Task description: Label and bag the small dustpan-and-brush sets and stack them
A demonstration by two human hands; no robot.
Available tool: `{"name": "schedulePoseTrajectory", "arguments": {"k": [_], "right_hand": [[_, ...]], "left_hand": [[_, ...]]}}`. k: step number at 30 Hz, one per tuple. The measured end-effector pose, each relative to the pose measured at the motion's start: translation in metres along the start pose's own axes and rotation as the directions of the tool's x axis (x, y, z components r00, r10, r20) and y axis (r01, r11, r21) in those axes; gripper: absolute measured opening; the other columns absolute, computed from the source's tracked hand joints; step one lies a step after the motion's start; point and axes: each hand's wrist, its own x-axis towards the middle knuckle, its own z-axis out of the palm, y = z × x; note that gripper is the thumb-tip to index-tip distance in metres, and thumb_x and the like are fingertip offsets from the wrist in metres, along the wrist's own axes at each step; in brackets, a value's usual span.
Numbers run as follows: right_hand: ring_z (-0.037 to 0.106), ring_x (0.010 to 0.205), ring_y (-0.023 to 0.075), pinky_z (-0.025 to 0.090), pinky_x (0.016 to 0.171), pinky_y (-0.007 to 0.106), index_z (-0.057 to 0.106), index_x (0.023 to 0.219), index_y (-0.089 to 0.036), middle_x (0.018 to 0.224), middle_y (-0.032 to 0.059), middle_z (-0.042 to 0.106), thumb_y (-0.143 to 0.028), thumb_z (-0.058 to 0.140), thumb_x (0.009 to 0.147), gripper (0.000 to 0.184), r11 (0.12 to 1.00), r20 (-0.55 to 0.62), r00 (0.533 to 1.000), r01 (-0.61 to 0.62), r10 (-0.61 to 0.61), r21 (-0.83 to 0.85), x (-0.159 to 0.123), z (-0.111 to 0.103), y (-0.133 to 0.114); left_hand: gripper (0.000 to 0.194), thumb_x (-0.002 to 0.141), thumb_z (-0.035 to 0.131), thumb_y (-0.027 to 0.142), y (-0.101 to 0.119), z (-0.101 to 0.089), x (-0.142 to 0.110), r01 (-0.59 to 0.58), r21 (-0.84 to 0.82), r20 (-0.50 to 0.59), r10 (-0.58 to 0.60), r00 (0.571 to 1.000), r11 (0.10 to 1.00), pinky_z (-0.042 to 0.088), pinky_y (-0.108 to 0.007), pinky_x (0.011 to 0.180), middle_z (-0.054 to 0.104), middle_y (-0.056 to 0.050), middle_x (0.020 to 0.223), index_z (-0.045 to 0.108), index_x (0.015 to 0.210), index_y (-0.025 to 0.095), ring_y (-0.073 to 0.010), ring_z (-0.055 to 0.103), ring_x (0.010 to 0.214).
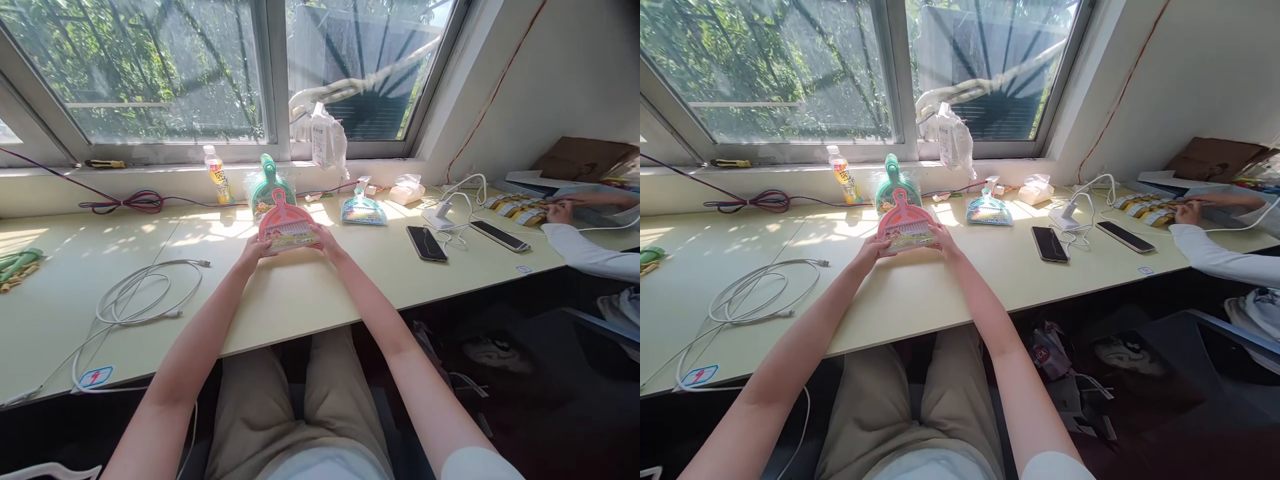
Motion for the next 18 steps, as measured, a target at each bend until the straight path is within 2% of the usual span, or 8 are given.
{"name": "schedulePoseTrajectory", "arguments": {"k": [3,6,8,10,12,15,18], "right_hand": [[0.07,0.088,0.0195,0.064,0.077,0.038,0.057,0.11,-0.022,0.1,0.002,0.071,-0.024,0.08,0.067,0.049,0.996,0.077,0.996,0.045,-0.039,-0.081,-0.003,0.0,0.001],[0.07,0.089,0.0217,0.062,0.084,0.044,0.061,0.106,-0.021,0.097,0.0021,0.072,-0.02,0.081,0.063,0.048,0.992,0.079,0.995,0.073,-0.064,-0.108,-0.002,-0.008,-0.004],[0.07,0.09,0.0227,0.062,0.085,0.046,0.063,0.107,-0.02,0.097,0.0028,0.073,-0.02,0.082,0.062,0.049,0.991,0.06,0.995,0.084,-0.078,-0.107,-0.001,-0.026,-0.014],[0.07,0.091,0.0229,0.061,0.086,0.045,0.063,0.109,-0.021,0.099,0.0032,0.073,-0.022,0.083,0.06,0.052,0.986,0.016,0.995,0.1,-0.099,-0.136,-0.005,-0.058,-0.03],[0.07,0.09,0.0228,0.061,0.086,0.044,0.065,0.106,-0.022,0.099,0.0042,0.074,-0.025,0.084,0.059,0.05,0.974,-0.055,0.991,0.111,-0.124,-0.197,-0.014,-0.102,-0.049],[0.07,0.087,0.0217,0.06,0.085,0.04,0.065,0.099,-0.02,0.096,0.0055,0.074,-0.024,0.083,0.061,0.042,0.956,-0.189,0.966,0.124,-0.178,-0.264,-0.029,-0.173,-0.074],[0.069,0.084,0.0195,0.059,0.083,0.038,0.064,0.095,-0.018,0.092,0.0043,0.073,-0.018,0.079,0.063,0.036,0.943,-0.304,0.934,0.086,-0.189,-0.322,-0.029,-0.218,-0.082]], "left_hand": [[0.055,0.052,0.078,0.029,0.003,0.0,0.0,0.033,0.015,0.036,-0.034,0.999,0.999,0.063,-0.039,0.073,0.073,-0.011,0.1,0.069,0.104,0.015,-0.0306,0.069,0.096],[0.046,0.058,0.074,0.03,0.004,0.004,0.002,0.102,0.035,0.063,-0.104,0.993,0.994,0.063,-0.036,0.071,0.071,-0.01,0.103,0.067,0.102,0.017,-0.0274,0.069,0.096],[0.044,0.067,0.071,0.037,0.005,0.006,0.005,0.141,0.035,0.062,-0.143,0.988,0.989,0.063,-0.037,0.07,0.069,-0.012,0.112,0.063,0.106,0.019,-0.0274,0.068,0.1],[0.045,0.075,0.067,0.046,0.005,0.005,0.007,0.136,0.029,0.031,-0.137,0.99,0.99,0.062,-0.038,0.07,0.066,-0.014,0.12,0.058,0.112,0.022,-0.0281,0.066,0.106],[0.045,0.08,0.063,0.05,0.003,0.001,0.01,0.086,0.041,-0.025,-0.085,0.996,0.995,0.062,-0.037,0.071,0.064,-0.014,0.125,0.054,0.116,0.024,-0.0274,0.065,0.109],[0.041,0.084,0.059,0.047,-0.004,-0.003,0.013,0.037,0.089,-0.095,-0.028,0.995,0.995,0.06,-0.035,0.073,0.063,-0.014,0.125,0.053,0.116,0.022,-0.0238,0.066,0.103],[0.036,0.084,0.058,0.042,-0.011,-0.003,0.013,0.019,0.127,-0.114,-0.004,0.994,0.992,0.058,-0.036,0.077,0.066,-0.013,0.117,0.056,0.112,0.019,-0.0202,0.067,0.092]]}}
